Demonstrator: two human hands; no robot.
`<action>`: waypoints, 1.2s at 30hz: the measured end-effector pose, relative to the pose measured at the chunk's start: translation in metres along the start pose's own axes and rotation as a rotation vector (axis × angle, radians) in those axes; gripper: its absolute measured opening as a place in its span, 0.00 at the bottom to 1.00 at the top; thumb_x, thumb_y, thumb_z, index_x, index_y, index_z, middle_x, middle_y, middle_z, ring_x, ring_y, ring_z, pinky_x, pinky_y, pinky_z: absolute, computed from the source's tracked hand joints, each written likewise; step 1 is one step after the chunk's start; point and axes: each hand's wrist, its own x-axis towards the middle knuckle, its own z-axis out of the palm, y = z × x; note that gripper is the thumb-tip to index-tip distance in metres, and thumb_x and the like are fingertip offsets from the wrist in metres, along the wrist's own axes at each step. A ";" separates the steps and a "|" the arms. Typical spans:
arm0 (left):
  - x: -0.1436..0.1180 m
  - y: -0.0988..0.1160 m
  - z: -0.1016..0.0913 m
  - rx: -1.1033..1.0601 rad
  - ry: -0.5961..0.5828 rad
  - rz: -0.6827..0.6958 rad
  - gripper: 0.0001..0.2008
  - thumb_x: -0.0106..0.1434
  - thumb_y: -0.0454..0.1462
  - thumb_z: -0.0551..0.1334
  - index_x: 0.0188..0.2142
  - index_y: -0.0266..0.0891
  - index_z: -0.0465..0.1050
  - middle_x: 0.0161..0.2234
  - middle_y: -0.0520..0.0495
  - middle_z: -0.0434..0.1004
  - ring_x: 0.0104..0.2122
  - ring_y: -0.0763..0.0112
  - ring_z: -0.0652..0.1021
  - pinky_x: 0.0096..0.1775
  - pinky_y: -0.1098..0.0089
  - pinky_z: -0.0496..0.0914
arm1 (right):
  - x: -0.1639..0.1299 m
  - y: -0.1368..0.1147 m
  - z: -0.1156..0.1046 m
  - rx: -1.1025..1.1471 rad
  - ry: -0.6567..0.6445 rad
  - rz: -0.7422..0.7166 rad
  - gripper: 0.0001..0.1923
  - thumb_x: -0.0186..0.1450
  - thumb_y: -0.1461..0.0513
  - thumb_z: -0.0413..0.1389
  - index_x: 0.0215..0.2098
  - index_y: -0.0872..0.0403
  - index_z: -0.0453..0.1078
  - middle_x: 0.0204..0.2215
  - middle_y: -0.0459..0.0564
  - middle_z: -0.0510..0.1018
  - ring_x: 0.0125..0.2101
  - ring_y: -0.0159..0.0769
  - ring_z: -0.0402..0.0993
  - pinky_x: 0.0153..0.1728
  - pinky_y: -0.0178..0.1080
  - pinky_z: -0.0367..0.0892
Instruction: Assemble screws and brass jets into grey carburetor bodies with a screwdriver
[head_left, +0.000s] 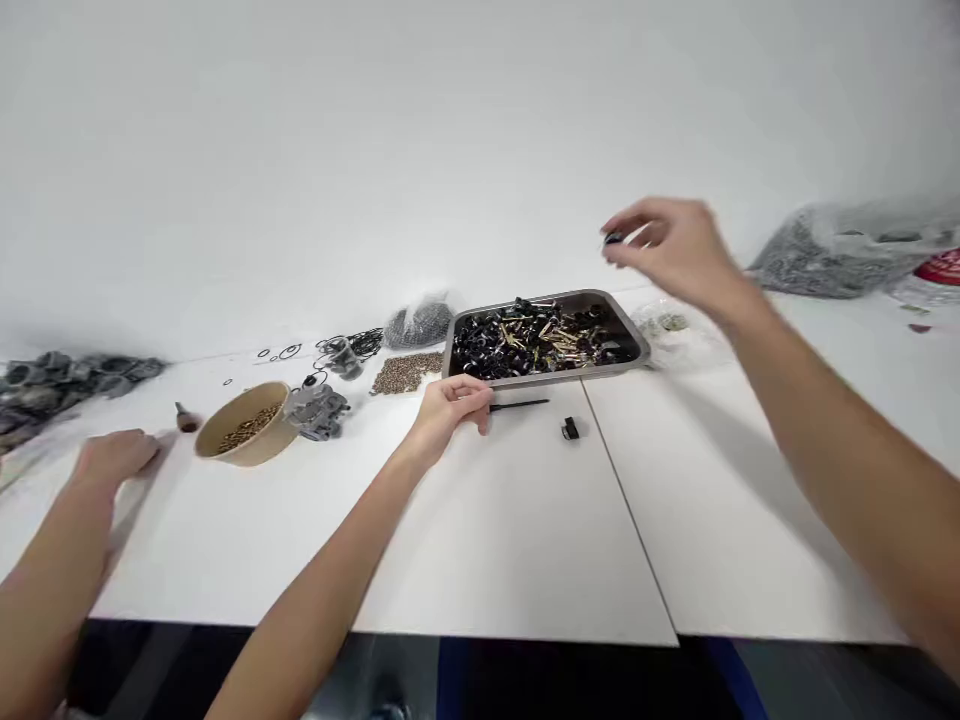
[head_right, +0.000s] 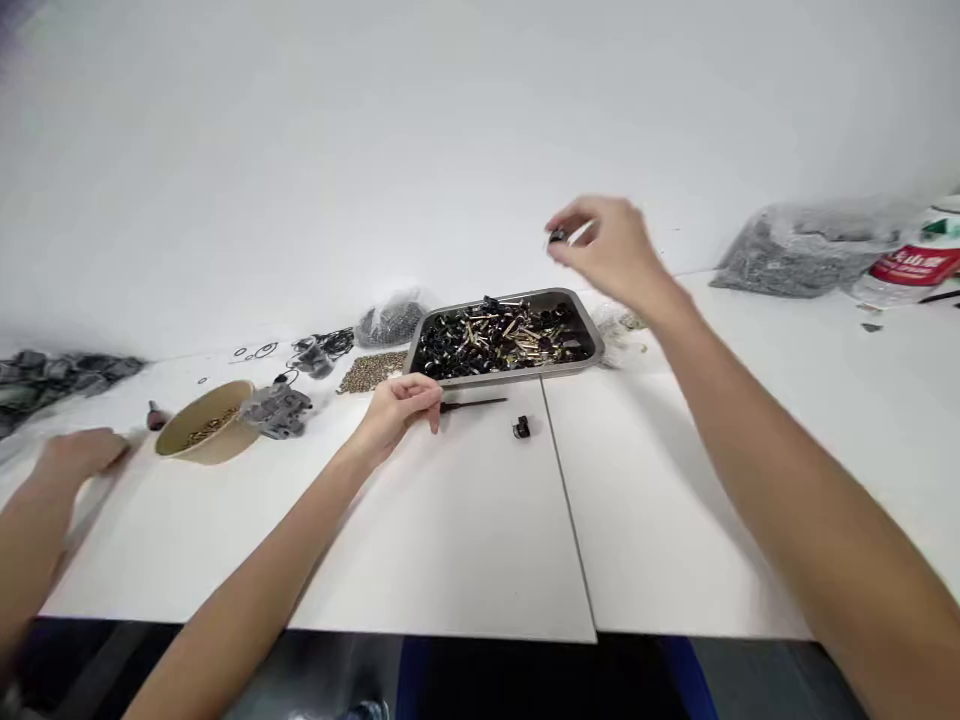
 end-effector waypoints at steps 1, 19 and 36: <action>-0.001 0.000 0.000 0.006 0.004 -0.002 0.12 0.53 0.40 0.71 0.30 0.33 0.73 0.19 0.49 0.73 0.17 0.70 0.74 0.23 0.70 0.69 | -0.006 0.008 0.018 -0.045 -0.115 0.026 0.15 0.61 0.64 0.60 0.46 0.56 0.74 0.41 0.52 0.78 0.36 0.37 0.75 0.41 0.41 0.72; -0.013 -0.010 0.024 0.678 -0.033 0.268 0.09 0.61 0.39 0.63 0.40 0.37 0.72 0.32 0.46 0.73 0.27 0.71 0.74 0.30 0.68 0.70 | -0.034 0.055 0.094 -0.278 -0.632 -0.013 0.23 0.61 0.72 0.54 0.54 0.54 0.70 0.45 0.54 0.67 0.38 0.36 0.68 0.39 0.34 0.63; -0.025 -0.034 0.056 1.178 -0.318 0.600 0.12 0.67 0.35 0.55 0.50 0.40 0.67 0.47 0.41 0.70 0.48 0.61 0.71 0.49 0.57 0.72 | -0.035 0.051 0.090 -0.240 -0.620 -0.018 0.27 0.57 0.75 0.53 0.53 0.53 0.70 0.46 0.53 0.66 0.40 0.36 0.68 0.38 0.33 0.60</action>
